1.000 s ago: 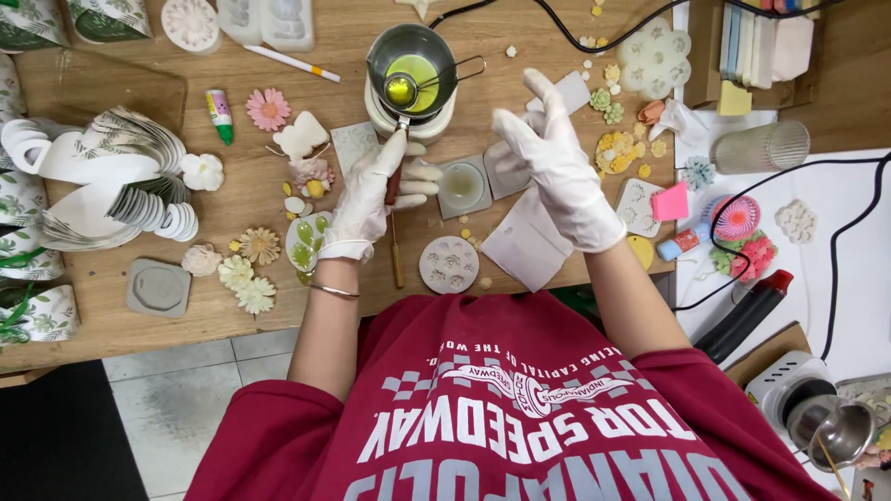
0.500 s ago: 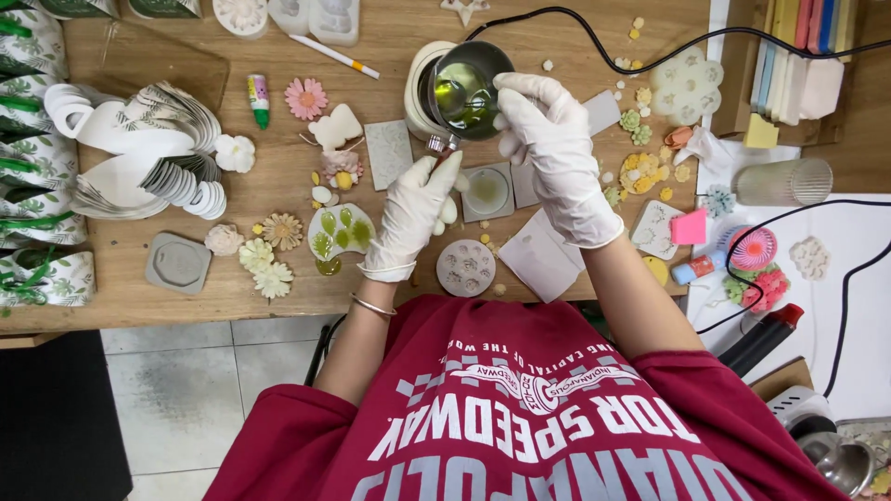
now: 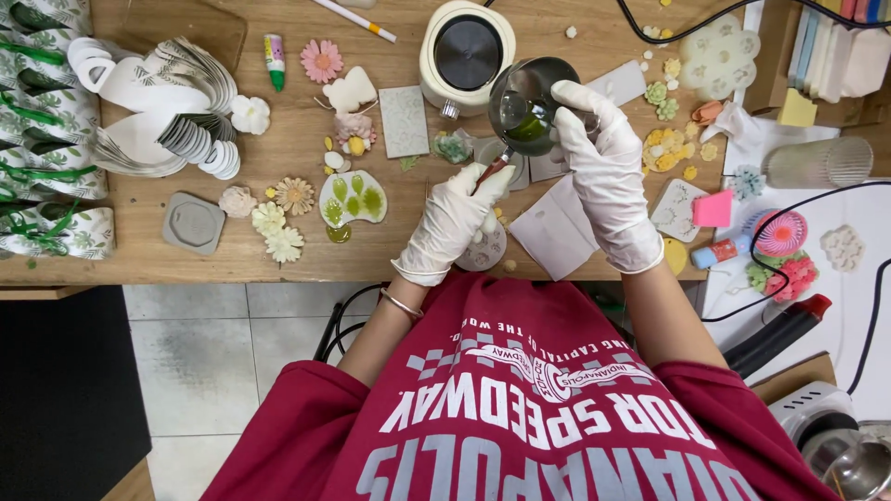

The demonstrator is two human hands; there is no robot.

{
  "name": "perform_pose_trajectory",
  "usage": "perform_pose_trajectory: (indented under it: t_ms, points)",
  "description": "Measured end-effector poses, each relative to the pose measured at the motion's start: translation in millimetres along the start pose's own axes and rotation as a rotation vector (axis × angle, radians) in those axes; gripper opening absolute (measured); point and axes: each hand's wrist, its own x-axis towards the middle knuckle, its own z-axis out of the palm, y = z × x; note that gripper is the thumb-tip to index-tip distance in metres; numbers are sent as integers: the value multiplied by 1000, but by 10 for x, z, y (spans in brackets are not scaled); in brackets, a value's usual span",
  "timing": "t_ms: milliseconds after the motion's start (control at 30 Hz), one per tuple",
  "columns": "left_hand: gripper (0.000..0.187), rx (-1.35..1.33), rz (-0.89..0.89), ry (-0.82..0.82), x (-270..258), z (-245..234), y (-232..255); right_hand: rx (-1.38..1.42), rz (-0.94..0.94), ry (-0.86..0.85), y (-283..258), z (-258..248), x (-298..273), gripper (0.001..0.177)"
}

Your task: Pouring melted wax into various silicone flower and leaf molds on a workshop table.

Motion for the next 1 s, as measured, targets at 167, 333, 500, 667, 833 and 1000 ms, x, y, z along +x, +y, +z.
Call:
perform_pose_trajectory:
  t_ms: [167, 333, 500, 667, 833, 1000]
  points:
    - [32, 28, 26, -18, -67, 97, -54, 54, 58, 48, 198, -108, -101, 21]
    - [31, 12, 32, -50, -85, 194, -123, -52, -9, 140, 428, -313, -269, 16]
    - [33, 38, -2, -42, -84, 232, -154, -137, -109, 210, 572, -403, -374, 14]
    - [35, 28, -42, -49, -86, 259, -120, -181, -100, 214, 503, -359, -457, 16]
    - [42, -97, -108, -58, -85, 256, -219, -178, -71, 171, 535, -314, -478, 22]
    - [42, -260, -84, -63, -164, 125, -318, 18, -80, 35, 564, -287, -467, 35]
